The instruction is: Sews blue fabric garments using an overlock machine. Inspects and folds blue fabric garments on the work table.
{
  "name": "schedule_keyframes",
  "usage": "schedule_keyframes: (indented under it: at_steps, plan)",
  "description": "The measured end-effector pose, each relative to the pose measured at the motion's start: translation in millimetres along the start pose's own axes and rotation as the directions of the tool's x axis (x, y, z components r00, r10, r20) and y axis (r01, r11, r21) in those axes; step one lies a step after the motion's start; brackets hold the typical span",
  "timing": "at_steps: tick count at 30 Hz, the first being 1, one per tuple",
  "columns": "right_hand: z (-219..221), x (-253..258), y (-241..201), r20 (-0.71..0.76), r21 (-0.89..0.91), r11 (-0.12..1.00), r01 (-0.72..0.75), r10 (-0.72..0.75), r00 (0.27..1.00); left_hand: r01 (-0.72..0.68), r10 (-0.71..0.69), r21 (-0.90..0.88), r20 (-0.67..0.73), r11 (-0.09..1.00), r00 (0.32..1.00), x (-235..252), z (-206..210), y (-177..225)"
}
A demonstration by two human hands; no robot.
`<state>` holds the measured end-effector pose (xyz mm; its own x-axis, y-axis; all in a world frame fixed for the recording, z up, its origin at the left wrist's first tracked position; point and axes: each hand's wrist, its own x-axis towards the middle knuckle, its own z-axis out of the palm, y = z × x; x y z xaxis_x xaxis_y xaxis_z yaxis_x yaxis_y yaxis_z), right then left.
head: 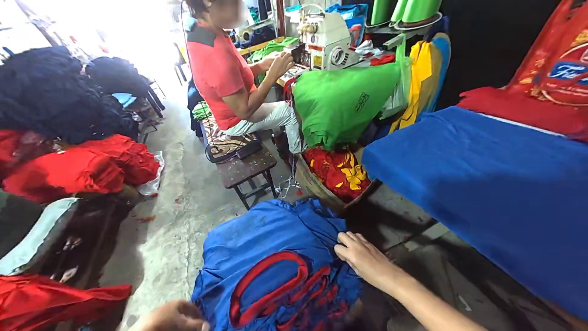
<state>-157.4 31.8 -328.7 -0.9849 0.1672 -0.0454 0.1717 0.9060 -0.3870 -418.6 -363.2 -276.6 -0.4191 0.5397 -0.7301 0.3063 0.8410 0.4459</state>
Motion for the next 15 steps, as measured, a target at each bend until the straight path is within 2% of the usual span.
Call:
schedule_keyframes:
  at_steps: [2, 4, 6, 7, 8, 9, 10, 11, 12, 14, 15]
  plan:
    - [-3.2, -0.6, 0.6, -0.109, -0.016, 1.000, 0.002, -0.004, 0.994, -0.048, 0.068, 0.115, -0.183, 0.992, 0.981, -2.6, -21.4, 48.8]
    - [-14.7, 3.9, -6.2, -0.069, -0.028, 0.998, -0.059, 0.057, 0.996, -0.155, 0.219, 0.194, -0.375, 0.969, 0.901, 3.6, -28.6, 108.4]
    - [-21.8, 9.5, -14.9, 0.043, -0.027, 0.985, -0.170, 0.171, 0.984, -0.361, 0.426, 0.228, -0.547, 0.904, 0.721, 36.0, -6.9, 156.2]
    - [-23.0, 10.5, -18.4, 0.108, -0.009, 0.971, -0.239, 0.239, 0.965, -0.462, 0.525, 0.268, -0.578, 0.845, 0.624, 60.8, 15.6, 173.9]
    - [-21.8, 8.9, -19.3, 0.156, 0.019, 0.955, -0.296, 0.290, 0.944, -0.531, 0.614, 0.330, -0.564, 0.780, 0.552, 86.2, 46.7, 187.4]
    - [-18.7, 4.5, -17.5, 0.185, 0.043, 0.942, -0.333, 0.320, 0.929, -0.550, 0.685, 0.412, -0.493, 0.727, 0.536, 107.4, 84.0, 195.6]
    - [-15.8, -2.3, -14.3, 0.215, 0.059, 0.932, -0.357, 0.337, 0.917, -0.529, 0.721, 0.497, -0.386, 0.688, 0.576, 122.6, 121.7, 198.1]
    - [-14.4, -11.8, -11.5, 0.259, 0.068, 0.924, -0.376, 0.347, 0.901, -0.504, 0.741, 0.568, -0.329, 0.651, 0.586, 132.1, 153.9, 195.2]
    - [-15.3, -23.3, -7.9, 0.302, 0.073, 0.920, -0.386, 0.349, 0.887, -0.486, 0.764, 0.612, -0.346, 0.623, 0.544, 136.7, 175.7, 191.9]
    - [-18.6, -49.8, 2.6, 0.379, 0.076, 0.911, -0.404, 0.349, 0.857, -0.467, 0.794, 0.652, -0.400, 0.597, 0.457, 140.4, 187.3, 188.4]
    - [-16.6, -66.8, 8.3, 0.387, 0.090, 0.913, -0.399, 0.337, 0.858, -0.465, 0.797, 0.654, -0.415, 0.597, 0.438, 139.8, 188.3, 185.6]
